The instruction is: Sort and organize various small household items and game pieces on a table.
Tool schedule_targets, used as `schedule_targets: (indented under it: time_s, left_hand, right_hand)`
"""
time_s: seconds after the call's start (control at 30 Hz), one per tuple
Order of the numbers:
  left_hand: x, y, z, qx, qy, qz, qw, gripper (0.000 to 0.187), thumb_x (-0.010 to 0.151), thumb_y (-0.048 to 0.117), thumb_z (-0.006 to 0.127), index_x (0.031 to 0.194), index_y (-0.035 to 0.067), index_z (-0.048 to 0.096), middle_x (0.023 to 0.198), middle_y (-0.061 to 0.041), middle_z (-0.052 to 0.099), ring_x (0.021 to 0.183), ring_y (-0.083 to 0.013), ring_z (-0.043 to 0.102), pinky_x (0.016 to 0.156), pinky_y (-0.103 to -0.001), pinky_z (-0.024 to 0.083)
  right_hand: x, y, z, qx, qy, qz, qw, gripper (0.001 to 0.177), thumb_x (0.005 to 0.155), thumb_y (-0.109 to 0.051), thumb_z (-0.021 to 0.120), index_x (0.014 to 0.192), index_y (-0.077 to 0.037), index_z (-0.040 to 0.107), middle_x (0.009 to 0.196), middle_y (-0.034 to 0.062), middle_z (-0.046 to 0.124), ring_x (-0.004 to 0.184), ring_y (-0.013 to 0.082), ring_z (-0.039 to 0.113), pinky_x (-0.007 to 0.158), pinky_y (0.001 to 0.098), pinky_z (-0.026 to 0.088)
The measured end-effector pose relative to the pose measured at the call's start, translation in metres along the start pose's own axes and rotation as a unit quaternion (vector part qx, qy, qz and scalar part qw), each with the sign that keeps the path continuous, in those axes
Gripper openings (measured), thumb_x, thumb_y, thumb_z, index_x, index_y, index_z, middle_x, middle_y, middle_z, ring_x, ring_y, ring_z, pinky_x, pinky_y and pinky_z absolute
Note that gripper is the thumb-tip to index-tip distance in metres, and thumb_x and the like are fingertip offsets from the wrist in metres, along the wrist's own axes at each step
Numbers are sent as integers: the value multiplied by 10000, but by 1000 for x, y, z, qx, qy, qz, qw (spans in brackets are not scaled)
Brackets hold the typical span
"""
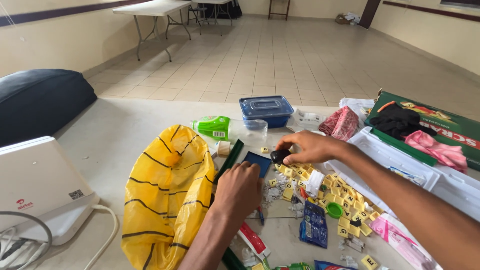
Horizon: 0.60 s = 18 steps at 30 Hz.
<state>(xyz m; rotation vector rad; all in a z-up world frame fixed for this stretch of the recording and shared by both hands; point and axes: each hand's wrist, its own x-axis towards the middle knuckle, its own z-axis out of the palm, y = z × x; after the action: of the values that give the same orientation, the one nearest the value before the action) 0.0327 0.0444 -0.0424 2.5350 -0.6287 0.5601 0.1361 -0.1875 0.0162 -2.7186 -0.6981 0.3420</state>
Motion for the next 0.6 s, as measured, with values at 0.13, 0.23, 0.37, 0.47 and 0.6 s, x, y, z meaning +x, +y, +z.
schedule_targets:
  time_s: [0.13, 0.23, 0.37, 0.47, 0.6]
  left_hand:
    - [0, 2, -4, -3, 21, 11, 1000, 143, 860, 171, 696, 877, 32, 665, 931, -173, 696, 946, -365, 674, 834, -491, 531]
    - [2, 8, -11, -7, 9, -1, 1000, 159, 881, 189, 687, 859, 34, 662, 923, -163, 701, 934, -368, 675, 830, -499, 533]
    - [4, 13, -20, -17, -13, -42, 999, 177, 898, 208, 678, 854, 37, 659, 940, -160, 706, 925, -375, 675, 818, -514, 533]
    - [4, 14, -21, -17, -19, -51, 998, 181, 900, 212, 677, 859, 38, 652, 945, -162, 707, 923, -382, 674, 810, -522, 532]
    - [5, 14, -26, -25, -39, -73, 996, 176, 911, 217, 668, 874, 47, 643, 942, -156, 712, 890, -389, 680, 792, -521, 538]
  right_hand:
    - [8, 20, 7, 9, 75, -48, 996, 486, 790, -289, 794, 1228, -101, 696, 1177, 125, 743, 1115, 246, 702, 980, 412, 510]
    - [16, 25, 15, -11, 174, -70, 982, 452, 772, -253, 813, 1157, -51, 692, 1113, 159, 753, 1066, 269, 722, 950, 396, 551]
    - [18, 8, 18, -39, 202, 33, 978, 408, 795, -261, 814, 1123, -55, 683, 1066, 160, 751, 998, 293, 727, 893, 420, 560]
    - [33, 20, 24, -37, 213, 54, 975, 405, 812, -263, 804, 1132, -56, 664, 1062, 157, 735, 980, 301, 718, 863, 439, 558]
    - [40, 26, 12, -43, 137, 31, 989, 435, 819, -222, 768, 1193, -59, 620, 1096, 160, 728, 1014, 304, 715, 877, 444, 555]
